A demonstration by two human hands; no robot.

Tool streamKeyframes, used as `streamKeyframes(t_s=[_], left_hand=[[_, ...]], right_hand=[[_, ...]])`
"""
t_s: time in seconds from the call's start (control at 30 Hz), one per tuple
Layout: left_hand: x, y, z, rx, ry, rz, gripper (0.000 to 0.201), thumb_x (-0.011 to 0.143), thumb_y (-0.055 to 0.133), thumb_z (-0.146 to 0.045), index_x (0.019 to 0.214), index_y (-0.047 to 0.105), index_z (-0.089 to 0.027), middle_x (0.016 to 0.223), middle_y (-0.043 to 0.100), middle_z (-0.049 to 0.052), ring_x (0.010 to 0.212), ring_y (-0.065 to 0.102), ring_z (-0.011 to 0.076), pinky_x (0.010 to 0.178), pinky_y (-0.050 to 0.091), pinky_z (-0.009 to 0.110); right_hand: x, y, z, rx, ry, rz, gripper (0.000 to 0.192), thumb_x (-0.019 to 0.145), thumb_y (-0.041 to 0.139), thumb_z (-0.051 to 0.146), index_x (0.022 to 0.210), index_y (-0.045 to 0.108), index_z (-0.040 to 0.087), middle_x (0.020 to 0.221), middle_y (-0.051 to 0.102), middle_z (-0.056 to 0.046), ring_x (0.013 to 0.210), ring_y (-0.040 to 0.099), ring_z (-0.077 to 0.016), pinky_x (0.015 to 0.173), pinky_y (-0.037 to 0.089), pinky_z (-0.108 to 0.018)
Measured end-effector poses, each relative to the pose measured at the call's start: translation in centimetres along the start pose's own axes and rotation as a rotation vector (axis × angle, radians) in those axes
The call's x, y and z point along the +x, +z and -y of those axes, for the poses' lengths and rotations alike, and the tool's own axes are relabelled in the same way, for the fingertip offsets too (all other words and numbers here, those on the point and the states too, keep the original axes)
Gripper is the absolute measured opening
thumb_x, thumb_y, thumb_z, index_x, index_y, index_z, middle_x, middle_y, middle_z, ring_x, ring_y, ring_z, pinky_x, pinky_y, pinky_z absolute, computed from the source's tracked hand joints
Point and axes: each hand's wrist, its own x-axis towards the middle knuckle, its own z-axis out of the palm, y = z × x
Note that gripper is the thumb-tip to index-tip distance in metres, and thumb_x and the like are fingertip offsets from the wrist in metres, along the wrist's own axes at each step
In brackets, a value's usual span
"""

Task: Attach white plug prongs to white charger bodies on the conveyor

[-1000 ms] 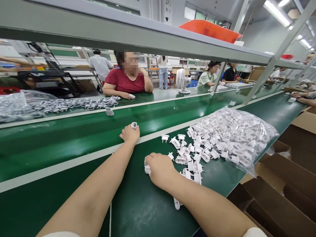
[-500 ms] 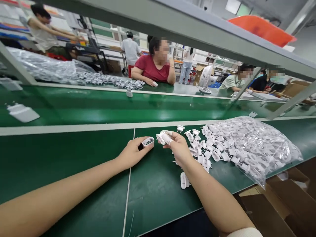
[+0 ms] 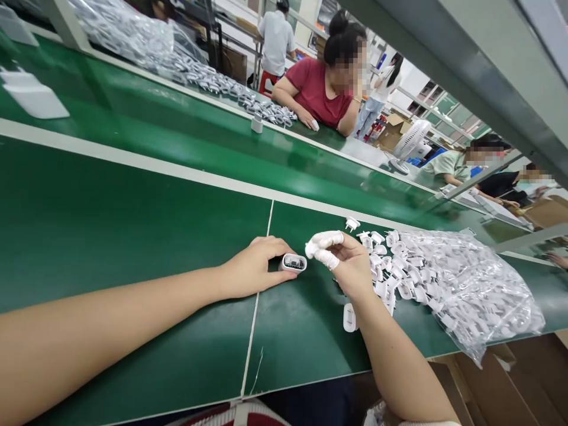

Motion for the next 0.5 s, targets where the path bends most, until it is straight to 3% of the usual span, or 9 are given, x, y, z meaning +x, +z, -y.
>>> streamKeyframes(t_s=[0.07, 0.13, 0.23, 0.3, 0.4, 0.5], left_hand=[[-0.1, 0.0, 0.1, 0.000, -0.001, -0.002, 0.055, 0.085, 0.075, -0.059, 0.129, 0.066, -0.027, 0.127, 0.070, 0.006, 0.120, 0.060, 0.0320, 0.112, 0.036, 0.050], [-0.3, 0.0, 0.3, 0.003, -0.013, -0.014, 0.069, 0.081, 0.078, -0.062, 0.137, 0.061, -0.026, 0.133, 0.067, 0.008, 0.124, 0.058, 0.0334, 0.112, 0.036, 0.050], [-0.2, 0.0, 0.5, -0.004, 0.002, 0.004, 0.045, 0.088, 0.072, -0.058, 0.119, 0.070, -0.026, 0.121, 0.071, 0.006, 0.117, 0.061, 0.0301, 0.111, 0.035, 0.048], [-0.1, 0.1, 0.6, -0.012, 0.017, 0.003, 0.034, 0.091, 0.070, -0.054, 0.108, 0.072, -0.025, 0.113, 0.073, 0.003, 0.112, 0.062, 0.0280, 0.110, 0.035, 0.047], [0.0, 0.1, 0.5, -0.005, 0.032, -0.015, 0.032, 0.091, 0.070, -0.054, 0.105, 0.072, -0.025, 0.110, 0.074, 0.002, 0.110, 0.062, 0.0273, 0.106, 0.036, 0.046], [0.0, 0.2, 0.5, 0.011, 0.044, -0.013, 0.031, 0.092, 0.067, -0.054, 0.102, 0.072, -0.025, 0.106, 0.074, 0.002, 0.108, 0.061, 0.0269, 0.104, 0.036, 0.045]], right_hand=[[-0.1, -0.1, 0.1, -0.090, -0.045, 0.019, 0.014, 0.082, 0.082, 0.028, 0.084, 0.068, 0.023, 0.092, 0.072, -0.002, 0.086, 0.072, -0.0194, 0.083, 0.061, -0.039], [-0.2, -0.2, 0.2, -0.237, -0.101, 0.005, 0.018, 0.087, 0.077, 0.026, 0.102, 0.069, 0.025, 0.101, 0.071, -0.003, 0.086, 0.070, -0.0172, 0.083, 0.059, -0.038], [-0.6, -0.1, 0.6, -0.396, -0.165, -0.037, 0.036, 0.084, 0.081, 0.026, 0.116, 0.065, 0.027, 0.109, 0.070, -0.004, 0.086, 0.068, -0.0162, 0.083, 0.059, -0.036], [-0.8, -0.1, 1.0, -0.465, -0.187, -0.011, 0.028, 0.084, 0.082, 0.027, 0.108, 0.068, 0.026, 0.101, 0.072, -0.003, 0.085, 0.069, -0.0172, 0.081, 0.060, -0.036], [-1.0, 0.2, 1.2, -0.589, -0.268, 0.133, 0.009, 0.090, 0.077, 0.023, 0.097, 0.074, 0.027, 0.093, 0.075, -0.002, 0.086, 0.070, -0.0187, 0.079, 0.058, -0.036], [-1.2, 0.7, 0.7, -0.692, -0.344, 0.221, 0.018, 0.096, 0.070, 0.019, 0.110, 0.075, 0.030, 0.100, 0.076, -0.003, 0.093, 0.068, -0.0191, 0.084, 0.056, -0.037]])
